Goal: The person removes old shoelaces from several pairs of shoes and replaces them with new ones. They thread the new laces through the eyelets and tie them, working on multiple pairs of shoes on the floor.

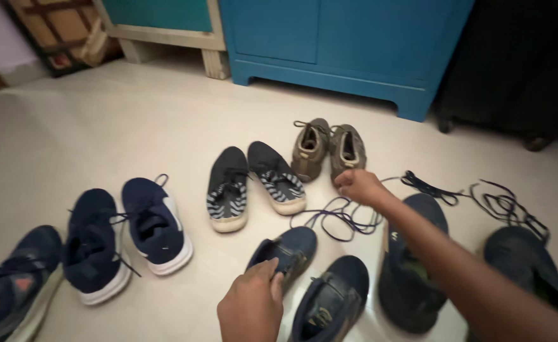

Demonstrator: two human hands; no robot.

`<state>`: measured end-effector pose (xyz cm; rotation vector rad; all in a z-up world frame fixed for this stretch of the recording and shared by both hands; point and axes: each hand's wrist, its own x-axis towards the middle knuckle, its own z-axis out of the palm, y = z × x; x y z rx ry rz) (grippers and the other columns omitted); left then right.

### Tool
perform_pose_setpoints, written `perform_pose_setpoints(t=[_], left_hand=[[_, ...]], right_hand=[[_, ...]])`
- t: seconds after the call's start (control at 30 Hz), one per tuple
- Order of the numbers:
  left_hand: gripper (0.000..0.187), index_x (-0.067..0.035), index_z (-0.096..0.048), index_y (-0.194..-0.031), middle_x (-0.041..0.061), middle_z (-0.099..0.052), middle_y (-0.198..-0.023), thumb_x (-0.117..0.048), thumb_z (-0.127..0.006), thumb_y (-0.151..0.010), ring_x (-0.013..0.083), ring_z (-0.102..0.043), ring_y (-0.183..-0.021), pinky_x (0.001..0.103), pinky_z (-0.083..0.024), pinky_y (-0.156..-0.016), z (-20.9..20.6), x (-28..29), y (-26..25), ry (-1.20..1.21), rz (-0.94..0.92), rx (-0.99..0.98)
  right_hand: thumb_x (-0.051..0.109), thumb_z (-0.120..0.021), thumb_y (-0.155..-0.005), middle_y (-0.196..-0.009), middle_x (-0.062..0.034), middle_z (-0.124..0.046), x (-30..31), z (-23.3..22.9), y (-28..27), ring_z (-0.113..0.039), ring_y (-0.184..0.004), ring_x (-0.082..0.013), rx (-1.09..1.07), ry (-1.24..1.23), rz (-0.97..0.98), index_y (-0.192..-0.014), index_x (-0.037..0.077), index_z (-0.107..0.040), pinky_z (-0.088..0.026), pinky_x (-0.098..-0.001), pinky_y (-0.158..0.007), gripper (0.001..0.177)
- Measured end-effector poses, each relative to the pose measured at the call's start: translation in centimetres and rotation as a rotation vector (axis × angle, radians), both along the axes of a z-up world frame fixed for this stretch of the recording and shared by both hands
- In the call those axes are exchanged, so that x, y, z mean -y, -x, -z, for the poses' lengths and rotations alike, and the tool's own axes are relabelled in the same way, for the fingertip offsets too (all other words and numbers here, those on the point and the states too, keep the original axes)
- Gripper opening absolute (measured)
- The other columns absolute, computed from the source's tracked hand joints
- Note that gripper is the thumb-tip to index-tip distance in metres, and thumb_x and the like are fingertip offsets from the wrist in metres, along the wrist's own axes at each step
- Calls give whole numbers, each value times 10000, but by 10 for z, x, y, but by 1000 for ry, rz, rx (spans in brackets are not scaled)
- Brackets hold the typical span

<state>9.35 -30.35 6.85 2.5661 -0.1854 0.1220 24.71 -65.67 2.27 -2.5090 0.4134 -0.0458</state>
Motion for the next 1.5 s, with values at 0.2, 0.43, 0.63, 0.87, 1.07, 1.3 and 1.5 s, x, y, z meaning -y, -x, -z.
perform_pose_setpoints(t=[0.2, 0.43, 0.63, 0.87, 1.07, 1.3, 1.5], left_hand=[[207, -213, -799, -1040, 65, -770, -1016, -278, -677, -886, 301, -712, -954, 430, -565, -818, 5, -23, -52, 133, -74, 98], [269, -73, -734, -1073, 198, -708, -1083, -202, -729, -838, 403, -666, -999, 494, -525, -848, 50, 2, -184, -15, 116, 146], [197, -91, -729, -1046, 149, -721, -1094, -226, -697, -906, 352, -663, -1078, 457, -528, -939, 55, 58, -247, 86, 107, 235], [310, -77, -689, -1075, 108, -682, -1135, -249, -735, -821, 309, -566, -1167, 472, -530, -877, 46, 215, -295, -103, 357, 438], [203, -117, -712, -1024, 70, -703, -1122, -169, -755, -832, 301, -520, -1252, 423, -555, -866, 73, 262, -321, -315, 178, 403], [288, -41, -692, -1005, 139, -692, -1110, -193, -804, -787, 371, -505, -1232, 460, -538, -887, 9, 220, -309, -72, 188, 438], [348, -101, -705, -1042, 115, -701, -1057, -174, -819, -721, 375, -547, -1193, 473, -509, -906, -71, 75, -212, 47, 278, 684]], right_hand=[[155, -755, -831, -1120, -68, -801, -91, -27, 66, -753, -1055, -182, 197, -207, 31, -1167, 147, -768, -551, -316, -910, 336], [161, -721, -872, -1019, -91, -819, -134, -49, 102, -791, -950, -206, 192, -275, 197, -1159, 160, -762, -579, -330, -863, 289], [173, -767, -847, -1048, -103, -770, -130, -47, 97, -749, -969, -245, 188, -219, 290, -1147, 187, -783, -564, -350, -871, 301], [133, -770, -797, -1104, -57, -749, -114, -18, 77, -722, -1106, -208, 196, -255, 275, -1165, 236, -767, -565, -343, -940, 382], [49, -712, -796, -1192, -37, -754, -85, 4, 69, -724, -1154, -167, 178, -332, 156, -1203, 241, -767, -516, -331, -1024, 454], [133, -752, -814, -1127, -34, -760, -99, -3, 73, -743, -1071, -158, 288, -449, 335, -1205, 194, -755, -608, -311, -900, 396], [212, -791, -807, -1252, -55, -698, -132, -60, 72, -734, -1060, -243, 485, -831, 321, -1365, 143, -626, -601, -341, -833, 586]])
